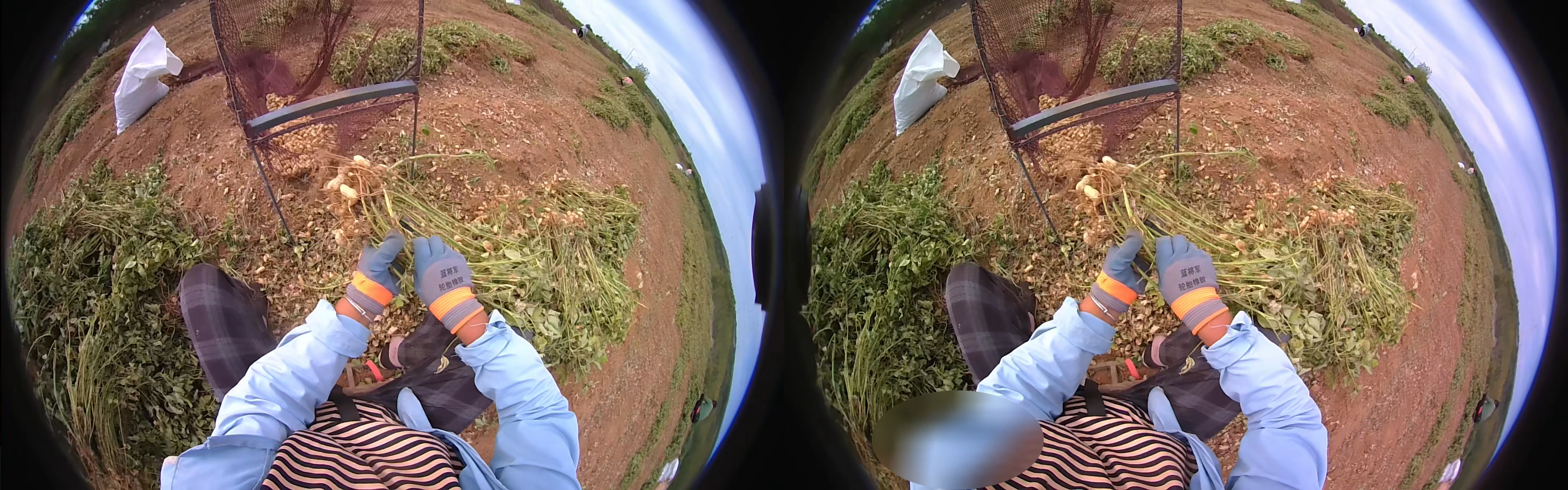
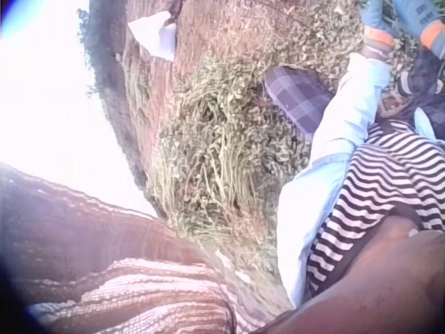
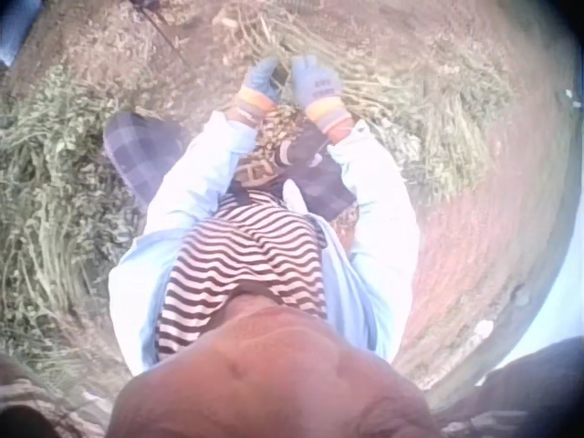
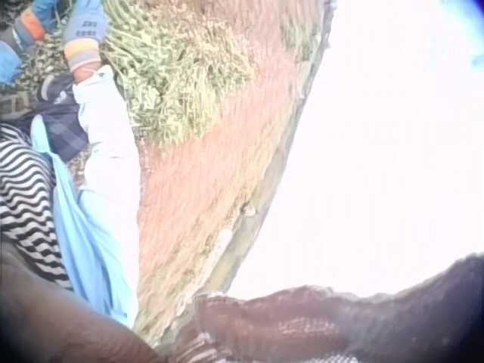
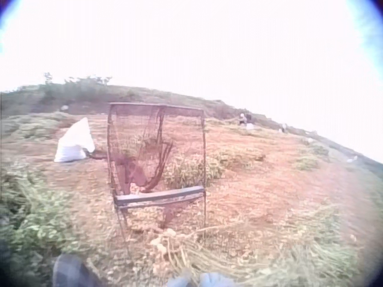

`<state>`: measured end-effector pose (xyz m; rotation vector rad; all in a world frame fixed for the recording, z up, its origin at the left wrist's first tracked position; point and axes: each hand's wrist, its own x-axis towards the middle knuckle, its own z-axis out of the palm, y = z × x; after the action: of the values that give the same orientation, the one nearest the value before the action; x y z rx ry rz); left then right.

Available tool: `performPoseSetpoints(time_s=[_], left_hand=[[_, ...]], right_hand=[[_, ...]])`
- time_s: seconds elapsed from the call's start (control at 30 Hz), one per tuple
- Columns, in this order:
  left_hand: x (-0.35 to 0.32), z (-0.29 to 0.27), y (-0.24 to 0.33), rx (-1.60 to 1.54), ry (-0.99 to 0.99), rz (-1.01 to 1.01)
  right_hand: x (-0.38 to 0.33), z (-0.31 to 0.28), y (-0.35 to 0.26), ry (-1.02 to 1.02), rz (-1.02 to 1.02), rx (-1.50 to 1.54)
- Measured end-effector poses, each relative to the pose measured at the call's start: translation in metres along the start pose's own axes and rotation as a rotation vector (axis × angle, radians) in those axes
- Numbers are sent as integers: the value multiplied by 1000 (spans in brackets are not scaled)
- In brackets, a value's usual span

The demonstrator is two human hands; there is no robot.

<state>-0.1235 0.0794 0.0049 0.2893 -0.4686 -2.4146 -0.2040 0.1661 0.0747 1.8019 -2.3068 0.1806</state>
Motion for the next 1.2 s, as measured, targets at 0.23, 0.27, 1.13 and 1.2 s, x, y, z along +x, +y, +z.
performPoseSetpoints(time_s=[0.23,0.27,1.13,1.2], left_hand=[[-12,-18,29,-3,64,98],[-14,-19,32,18,45,117],[-31,-63,112,581,413,562],[-30,-59,112,653,412,552]], right_hand=[[25,-49,-32,-123,-189,7],[33,-57,-32,-127,-184,63],[13,118,-132,-430,259,1213],[9,128,-134,-385,317,1293]])
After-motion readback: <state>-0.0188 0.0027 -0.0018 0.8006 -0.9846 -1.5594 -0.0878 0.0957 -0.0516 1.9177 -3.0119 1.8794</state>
